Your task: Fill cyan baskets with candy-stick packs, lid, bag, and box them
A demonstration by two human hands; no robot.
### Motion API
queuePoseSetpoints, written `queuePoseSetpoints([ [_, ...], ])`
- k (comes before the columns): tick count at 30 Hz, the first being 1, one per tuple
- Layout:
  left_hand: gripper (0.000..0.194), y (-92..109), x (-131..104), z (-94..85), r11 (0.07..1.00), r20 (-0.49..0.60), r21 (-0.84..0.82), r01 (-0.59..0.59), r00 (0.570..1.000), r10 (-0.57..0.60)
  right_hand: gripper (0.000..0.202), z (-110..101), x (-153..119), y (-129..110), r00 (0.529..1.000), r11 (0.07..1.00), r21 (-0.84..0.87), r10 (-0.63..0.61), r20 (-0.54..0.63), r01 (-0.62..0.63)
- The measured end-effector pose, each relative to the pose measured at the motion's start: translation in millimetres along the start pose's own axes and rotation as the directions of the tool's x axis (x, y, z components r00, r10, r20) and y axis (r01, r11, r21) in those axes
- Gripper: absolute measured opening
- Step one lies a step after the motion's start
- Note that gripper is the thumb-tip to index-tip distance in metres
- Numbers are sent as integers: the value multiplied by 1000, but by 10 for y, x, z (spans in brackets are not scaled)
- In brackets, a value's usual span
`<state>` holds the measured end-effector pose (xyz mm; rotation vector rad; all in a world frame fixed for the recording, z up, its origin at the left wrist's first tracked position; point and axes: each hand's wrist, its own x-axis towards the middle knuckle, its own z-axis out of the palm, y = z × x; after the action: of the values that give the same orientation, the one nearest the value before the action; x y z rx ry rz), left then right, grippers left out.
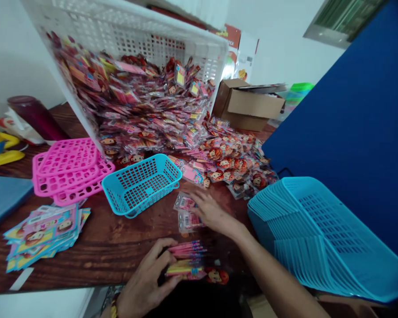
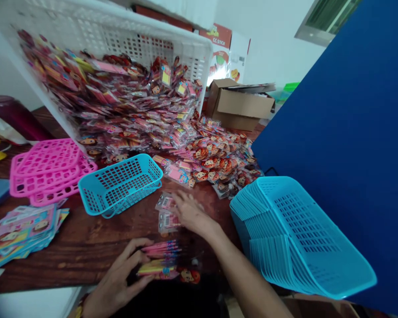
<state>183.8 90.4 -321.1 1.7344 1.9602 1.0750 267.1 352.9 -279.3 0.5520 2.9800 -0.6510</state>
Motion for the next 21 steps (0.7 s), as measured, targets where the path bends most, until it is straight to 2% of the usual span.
queuePoseSetpoints([
  [3, 12, 23, 2, -21, 1000, 5, -28, 7, 1000, -7, 45, -162, -98, 190, 992, 990, 125, 78, -97, -66],
  [7, 10, 29, -12, -22, 999, 13, -36, 14, 1000, -14, 22, -254, -88, 338, 993, 987, 110, 117, 2, -117],
  [9, 9, 31, -13, -20, 999, 13, -34, 9, 1000, -9, 18, -206, -54, 273, 995, 993, 63, 99, 20, -100],
  [13, 7, 42, 0, -27, 1000, 7, -27, -1, 1000, 1, 40, -66, 74, -4, 987, 980, -127, 156, 38, -150],
  [15, 7, 47, 6, -31, 1000, 3, -26, 2, 1000, -2, 35, -49, 137, -90, 983, 978, -145, 165, 77, -152],
  [18, 6, 46, 9, -29, 1000, 5, -29, 10, 1000, -10, 18, -127, 180, -46, 984, 985, -28, 173, 28, -173],
  [21, 6, 37, 8, -23, 999, 7, -32, 15, 1000, -15, 21, -277, 153, 146, 969, 968, 162, 212, -125, -191],
])
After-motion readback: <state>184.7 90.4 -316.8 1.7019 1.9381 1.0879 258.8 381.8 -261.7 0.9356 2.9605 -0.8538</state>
